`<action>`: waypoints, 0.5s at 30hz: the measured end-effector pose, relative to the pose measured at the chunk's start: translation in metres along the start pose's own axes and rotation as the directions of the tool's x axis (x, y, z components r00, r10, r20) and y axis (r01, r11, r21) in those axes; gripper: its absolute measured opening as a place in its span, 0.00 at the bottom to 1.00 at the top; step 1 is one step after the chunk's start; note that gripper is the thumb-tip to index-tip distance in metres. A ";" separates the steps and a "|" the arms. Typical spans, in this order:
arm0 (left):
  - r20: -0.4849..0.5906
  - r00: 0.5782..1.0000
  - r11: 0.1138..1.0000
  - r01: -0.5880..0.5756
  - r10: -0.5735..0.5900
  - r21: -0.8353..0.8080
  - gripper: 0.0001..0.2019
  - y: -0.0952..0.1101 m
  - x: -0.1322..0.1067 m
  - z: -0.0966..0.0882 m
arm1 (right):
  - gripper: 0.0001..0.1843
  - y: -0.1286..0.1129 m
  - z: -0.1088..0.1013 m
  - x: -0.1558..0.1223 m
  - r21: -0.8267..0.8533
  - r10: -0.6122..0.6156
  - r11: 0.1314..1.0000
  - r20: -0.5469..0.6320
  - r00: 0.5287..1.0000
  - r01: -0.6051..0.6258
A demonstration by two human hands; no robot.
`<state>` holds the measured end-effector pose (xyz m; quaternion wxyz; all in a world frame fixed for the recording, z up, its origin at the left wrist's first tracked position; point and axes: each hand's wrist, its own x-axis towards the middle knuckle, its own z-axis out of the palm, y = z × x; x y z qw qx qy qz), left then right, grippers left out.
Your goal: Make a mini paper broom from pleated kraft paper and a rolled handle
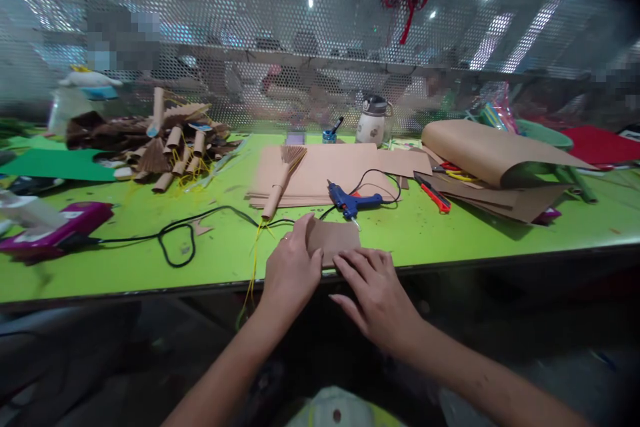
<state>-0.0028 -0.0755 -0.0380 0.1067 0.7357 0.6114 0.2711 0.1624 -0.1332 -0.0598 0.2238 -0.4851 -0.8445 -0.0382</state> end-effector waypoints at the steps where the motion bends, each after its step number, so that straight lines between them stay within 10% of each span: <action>1: -0.007 1.000 1.000 -0.027 0.027 0.010 0.27 -0.001 -0.001 0.001 | 0.25 0.000 0.000 -0.001 -0.004 0.001 1.000 0.005 1.000 -0.001; 15: -0.247 0.872 0.906 -0.406 0.422 0.118 0.10 -0.014 -0.027 -0.004 | 0.24 -0.003 0.002 -0.003 -0.012 0.004 1.000 0.023 1.000 -0.004</action>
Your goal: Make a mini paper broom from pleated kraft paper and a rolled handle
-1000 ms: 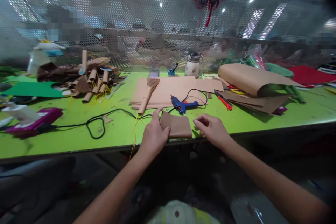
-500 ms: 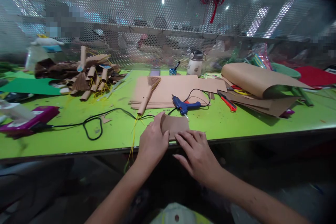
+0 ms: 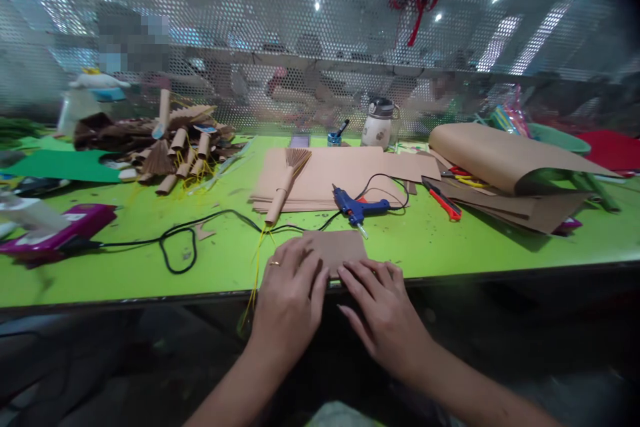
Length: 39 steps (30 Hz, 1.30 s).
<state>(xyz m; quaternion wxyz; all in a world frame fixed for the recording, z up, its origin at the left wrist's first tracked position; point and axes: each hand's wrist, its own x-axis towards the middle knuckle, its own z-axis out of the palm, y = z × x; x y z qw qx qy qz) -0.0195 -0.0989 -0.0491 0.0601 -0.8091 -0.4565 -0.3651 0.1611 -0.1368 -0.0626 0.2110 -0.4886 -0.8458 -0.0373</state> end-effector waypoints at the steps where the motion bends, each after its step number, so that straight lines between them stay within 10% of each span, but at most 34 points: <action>1: 0.001 0.999 0.998 -0.050 0.050 -0.025 0.10 0.001 -0.004 -0.001 | 0.23 0.000 0.000 0.000 0.001 0.000 1.000 -0.002 1.000 0.000; 7: 0.103 0.977 0.982 -0.187 0.188 -0.024 0.17 -0.003 -0.025 0.001 | 0.23 0.003 0.000 0.002 0.007 -0.018 1.000 -0.003 1.000 0.018; 39: 0.141 0.972 0.981 -0.191 0.187 0.016 0.22 -0.010 -0.032 0.004 | 0.21 0.005 0.004 0.001 -0.010 -0.008 1.000 -0.008 1.000 0.008</action>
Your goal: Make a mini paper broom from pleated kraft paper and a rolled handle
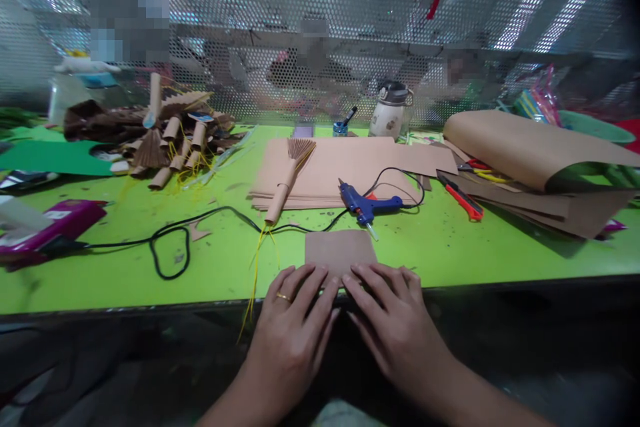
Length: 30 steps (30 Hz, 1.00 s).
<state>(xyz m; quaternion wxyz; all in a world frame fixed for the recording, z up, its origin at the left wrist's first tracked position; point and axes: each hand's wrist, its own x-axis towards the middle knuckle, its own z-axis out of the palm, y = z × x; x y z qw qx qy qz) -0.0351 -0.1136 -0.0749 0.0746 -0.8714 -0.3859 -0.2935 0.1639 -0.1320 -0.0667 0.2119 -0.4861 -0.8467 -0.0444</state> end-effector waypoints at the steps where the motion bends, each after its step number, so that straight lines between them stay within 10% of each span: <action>1: 0.000 1.000 1.000 -0.001 0.001 0.001 0.22 0.000 0.000 0.000 | 0.21 0.000 0.000 0.000 -0.001 0.003 1.000 0.001 1.000 -0.003; 30: 0.019 0.999 0.998 -0.034 0.033 0.048 0.19 0.002 0.004 0.000 | 0.22 0.004 -0.004 -0.005 -0.029 -0.038 0.999 0.085 0.996 0.041</action>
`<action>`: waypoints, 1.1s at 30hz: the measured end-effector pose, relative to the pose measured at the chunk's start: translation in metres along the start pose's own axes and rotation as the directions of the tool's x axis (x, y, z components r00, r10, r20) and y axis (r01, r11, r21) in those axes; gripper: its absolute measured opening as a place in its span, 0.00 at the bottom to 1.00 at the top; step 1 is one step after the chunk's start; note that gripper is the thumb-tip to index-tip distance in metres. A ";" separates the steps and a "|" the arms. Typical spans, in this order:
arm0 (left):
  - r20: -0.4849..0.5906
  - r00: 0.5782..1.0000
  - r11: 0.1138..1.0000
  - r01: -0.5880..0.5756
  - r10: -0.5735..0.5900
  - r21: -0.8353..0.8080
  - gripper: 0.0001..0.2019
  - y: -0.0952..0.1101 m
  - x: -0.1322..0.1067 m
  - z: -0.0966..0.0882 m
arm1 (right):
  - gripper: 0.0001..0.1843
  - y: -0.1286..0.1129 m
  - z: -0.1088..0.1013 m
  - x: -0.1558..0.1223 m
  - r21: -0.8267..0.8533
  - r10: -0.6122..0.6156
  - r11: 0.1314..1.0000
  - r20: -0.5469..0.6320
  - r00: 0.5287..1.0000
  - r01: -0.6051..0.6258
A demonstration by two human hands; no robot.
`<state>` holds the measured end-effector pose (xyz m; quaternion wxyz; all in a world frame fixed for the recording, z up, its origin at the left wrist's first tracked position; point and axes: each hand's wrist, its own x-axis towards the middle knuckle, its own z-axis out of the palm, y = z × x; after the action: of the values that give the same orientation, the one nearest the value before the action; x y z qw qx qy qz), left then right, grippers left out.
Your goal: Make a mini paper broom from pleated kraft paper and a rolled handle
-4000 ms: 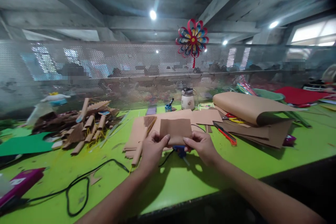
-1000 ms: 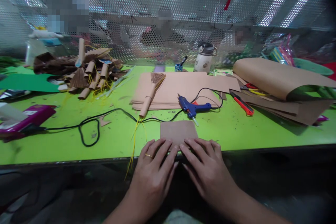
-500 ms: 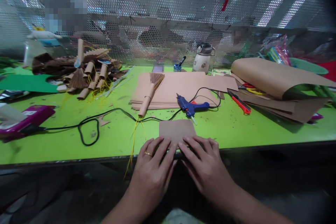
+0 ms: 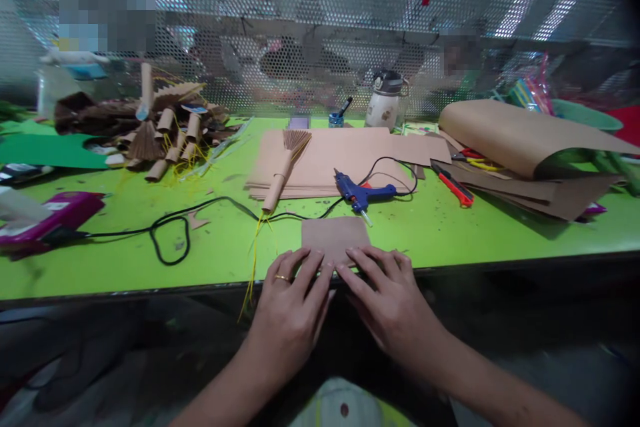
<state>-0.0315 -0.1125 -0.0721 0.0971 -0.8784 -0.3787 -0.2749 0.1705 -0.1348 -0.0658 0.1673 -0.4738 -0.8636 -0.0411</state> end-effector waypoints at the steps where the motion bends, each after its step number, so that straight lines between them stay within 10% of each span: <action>1: -0.001 1.000 1.000 -0.005 0.005 0.005 0.19 0.000 0.000 0.000 | 0.22 0.000 0.000 0.000 -0.004 -0.003 1.000 -0.001 1.000 0.003; 33: 0.074 0.992 0.990 -0.106 0.100 0.092 0.15 -0.009 0.000 -0.014 | 0.24 0.039 -0.012 -0.014 -0.069 -0.093 0.993 0.033 0.995 0.096</action>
<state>-0.0433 -0.1113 -0.0608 0.1400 -0.9001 -0.3488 -0.2202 0.2128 -0.1278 -0.0622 0.1353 -0.4386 -0.8855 -0.0723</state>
